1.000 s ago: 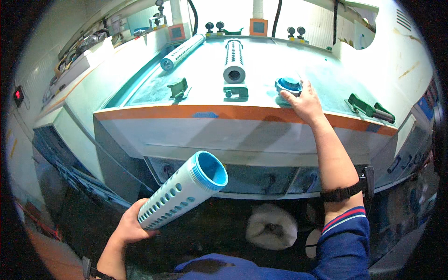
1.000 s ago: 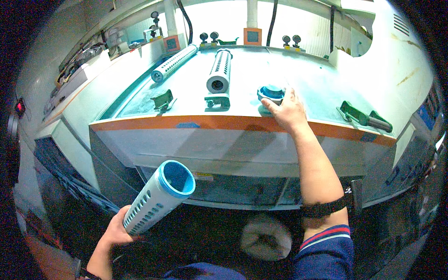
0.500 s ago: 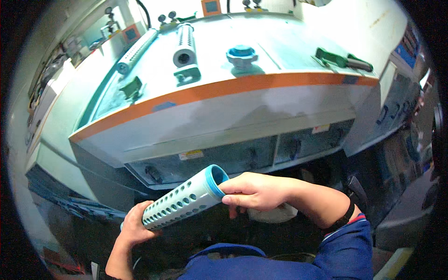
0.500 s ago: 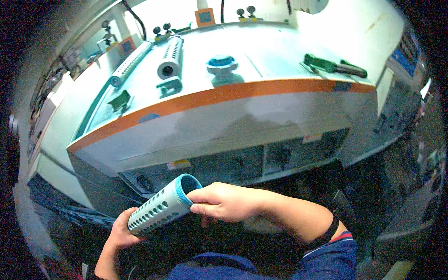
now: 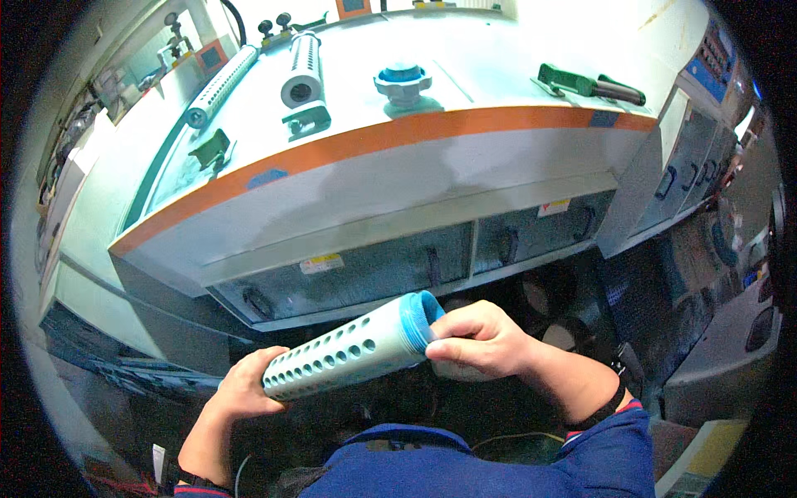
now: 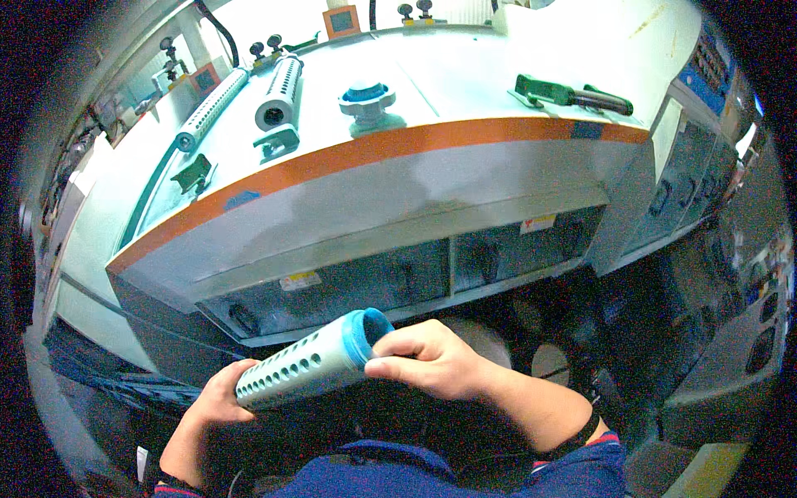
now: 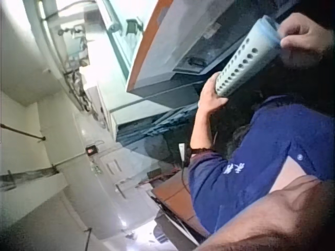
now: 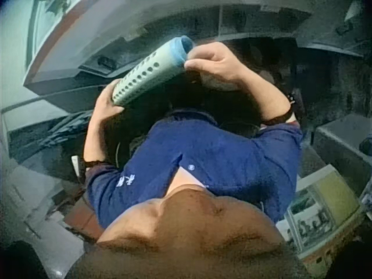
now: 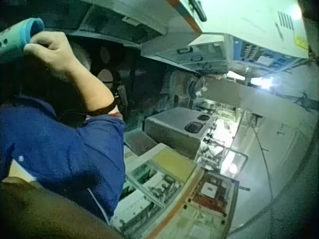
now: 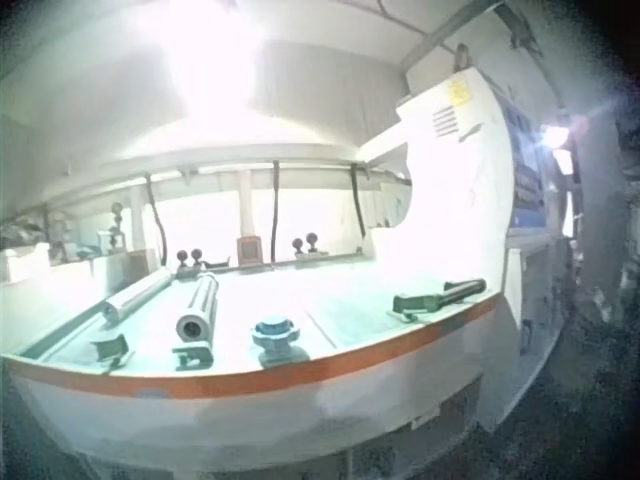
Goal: Clean and assemble industrial filter components using pressurized air/water.
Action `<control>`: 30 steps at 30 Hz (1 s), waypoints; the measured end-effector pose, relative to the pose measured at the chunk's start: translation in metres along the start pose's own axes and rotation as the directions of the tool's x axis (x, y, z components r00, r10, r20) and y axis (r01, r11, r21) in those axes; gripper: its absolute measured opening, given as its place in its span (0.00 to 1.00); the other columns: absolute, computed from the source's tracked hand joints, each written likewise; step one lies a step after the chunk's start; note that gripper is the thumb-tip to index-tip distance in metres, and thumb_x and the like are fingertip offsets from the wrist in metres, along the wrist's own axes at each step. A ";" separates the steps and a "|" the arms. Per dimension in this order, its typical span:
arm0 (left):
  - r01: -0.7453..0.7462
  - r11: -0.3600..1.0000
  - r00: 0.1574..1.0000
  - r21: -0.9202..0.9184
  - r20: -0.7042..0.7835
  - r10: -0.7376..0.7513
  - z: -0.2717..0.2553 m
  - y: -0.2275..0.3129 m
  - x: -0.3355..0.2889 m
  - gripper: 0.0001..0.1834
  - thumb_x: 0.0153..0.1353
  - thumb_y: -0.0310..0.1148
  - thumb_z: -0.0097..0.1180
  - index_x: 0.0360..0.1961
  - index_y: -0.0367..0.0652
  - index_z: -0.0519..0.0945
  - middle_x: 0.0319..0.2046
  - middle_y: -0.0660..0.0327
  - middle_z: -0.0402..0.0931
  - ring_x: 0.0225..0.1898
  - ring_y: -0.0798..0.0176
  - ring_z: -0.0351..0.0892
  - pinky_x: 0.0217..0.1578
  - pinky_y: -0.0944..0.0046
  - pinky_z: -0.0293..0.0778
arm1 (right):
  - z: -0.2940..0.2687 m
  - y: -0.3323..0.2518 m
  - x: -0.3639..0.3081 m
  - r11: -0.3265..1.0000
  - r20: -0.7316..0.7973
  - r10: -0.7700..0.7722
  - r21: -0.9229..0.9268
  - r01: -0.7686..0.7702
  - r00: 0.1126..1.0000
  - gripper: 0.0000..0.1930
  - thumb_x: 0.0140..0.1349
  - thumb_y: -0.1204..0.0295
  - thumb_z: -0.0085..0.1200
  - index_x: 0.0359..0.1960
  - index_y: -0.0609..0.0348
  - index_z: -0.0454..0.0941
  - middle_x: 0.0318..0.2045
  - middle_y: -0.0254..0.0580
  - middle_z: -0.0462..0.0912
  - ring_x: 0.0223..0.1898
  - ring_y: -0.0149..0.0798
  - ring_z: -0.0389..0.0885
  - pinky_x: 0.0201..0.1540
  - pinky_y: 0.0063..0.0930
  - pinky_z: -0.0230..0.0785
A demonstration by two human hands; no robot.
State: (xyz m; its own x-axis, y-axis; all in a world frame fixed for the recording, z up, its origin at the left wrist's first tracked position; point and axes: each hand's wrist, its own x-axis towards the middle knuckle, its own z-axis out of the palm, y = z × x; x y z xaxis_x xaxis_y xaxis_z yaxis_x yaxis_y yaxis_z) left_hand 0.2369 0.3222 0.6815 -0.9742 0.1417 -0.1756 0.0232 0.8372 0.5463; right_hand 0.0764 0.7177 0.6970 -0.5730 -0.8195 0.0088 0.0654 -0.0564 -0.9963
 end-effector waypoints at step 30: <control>0.448 0.874 0.871 -0.188 -0.131 -0.474 0.026 -0.072 -0.071 0.50 0.30 0.30 0.81 0.61 0.43 0.73 0.50 0.56 0.81 0.54 0.55 0.81 0.57 0.56 0.75 | -0.217 -0.088 -0.150 0.698 -0.848 -0.529 -0.463 0.546 -0.043 0.08 0.73 0.67 0.56 0.46 0.56 0.80 0.41 0.35 0.84 0.41 0.35 0.84 0.44 0.30 0.78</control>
State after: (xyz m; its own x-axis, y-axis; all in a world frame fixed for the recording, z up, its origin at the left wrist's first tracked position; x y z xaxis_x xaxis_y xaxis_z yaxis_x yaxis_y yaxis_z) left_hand 0.3102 0.2655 0.6334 -0.8885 -0.3428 -0.3051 -0.4583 0.6957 0.5531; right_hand -0.0206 0.9690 0.7650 -0.7024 0.5483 0.4538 -0.6457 -0.2227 -0.7303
